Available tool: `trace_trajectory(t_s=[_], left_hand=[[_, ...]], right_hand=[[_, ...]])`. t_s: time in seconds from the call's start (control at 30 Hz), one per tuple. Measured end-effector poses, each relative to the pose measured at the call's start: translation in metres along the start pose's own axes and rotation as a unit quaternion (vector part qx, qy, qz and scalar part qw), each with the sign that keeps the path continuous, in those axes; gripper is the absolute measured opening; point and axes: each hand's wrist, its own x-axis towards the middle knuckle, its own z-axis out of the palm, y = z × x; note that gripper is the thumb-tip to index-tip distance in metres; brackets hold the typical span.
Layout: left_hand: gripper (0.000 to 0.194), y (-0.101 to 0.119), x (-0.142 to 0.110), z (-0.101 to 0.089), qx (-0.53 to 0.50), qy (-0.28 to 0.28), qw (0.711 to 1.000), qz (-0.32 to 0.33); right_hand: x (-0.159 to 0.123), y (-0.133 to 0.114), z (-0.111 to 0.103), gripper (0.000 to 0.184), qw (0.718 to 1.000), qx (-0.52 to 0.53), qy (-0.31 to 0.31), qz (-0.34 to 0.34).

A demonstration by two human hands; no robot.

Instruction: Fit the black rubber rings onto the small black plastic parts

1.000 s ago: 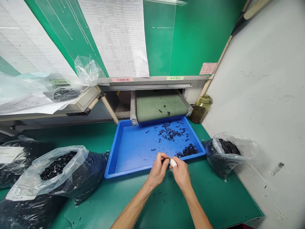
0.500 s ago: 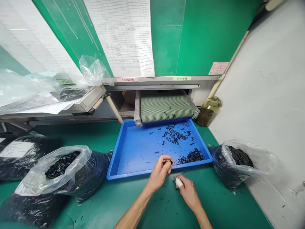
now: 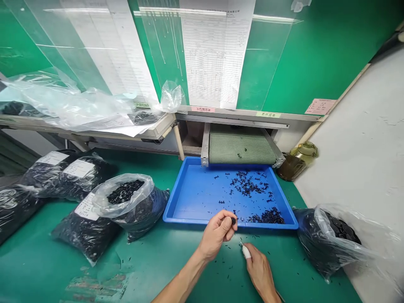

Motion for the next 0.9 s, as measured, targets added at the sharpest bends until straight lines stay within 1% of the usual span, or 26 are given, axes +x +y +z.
trace_trajectory(t_s=[0.13, 0.23, 0.43, 0.63, 0.73, 0.87, 0.9], left_hand=[[0.036, 0.007, -0.014, 0.002, -0.019, 0.001, 1.0, 0.012], [0.035, 0.012, -0.023, 0.004, -0.027, -0.009, 0.999, 0.014], [0.032, 0.02, -0.031, 0.009, -0.036, -0.036, 0.998, 0.027], [0.031, 0.019, -0.03, 0.007, -0.044, -0.039, 0.998, 0.026], [0.031, 0.019, -0.028, 0.008, -0.047, -0.024, 0.998, 0.018], [0.038, 0.022, -0.028, 0.009, -0.064, 0.026, 0.997, 0.019], [0.039, 0.025, -0.027, 0.007, -0.073, 0.041, 0.996, 0.021]], right_hand=[[-0.004, -0.001, 0.003, 0.037, 0.998, -0.028, 0.056, -0.021], [-0.006, -0.001, 0.007, 0.036, 0.995, -0.056, 0.081, -0.031], [-0.009, 0.0, 0.013, 0.036, 0.987, -0.106, 0.107, -0.048], [-0.007, -0.001, 0.013, 0.036, 0.985, -0.118, 0.121, -0.045], [-0.01, 0.005, 0.014, 0.037, 0.988, -0.107, 0.109, -0.033], [-0.023, 0.024, 0.023, 0.035, 0.996, -0.076, 0.05, -0.005], [-0.025, 0.03, 0.025, 0.034, 0.996, -0.069, 0.047, 0.012]])
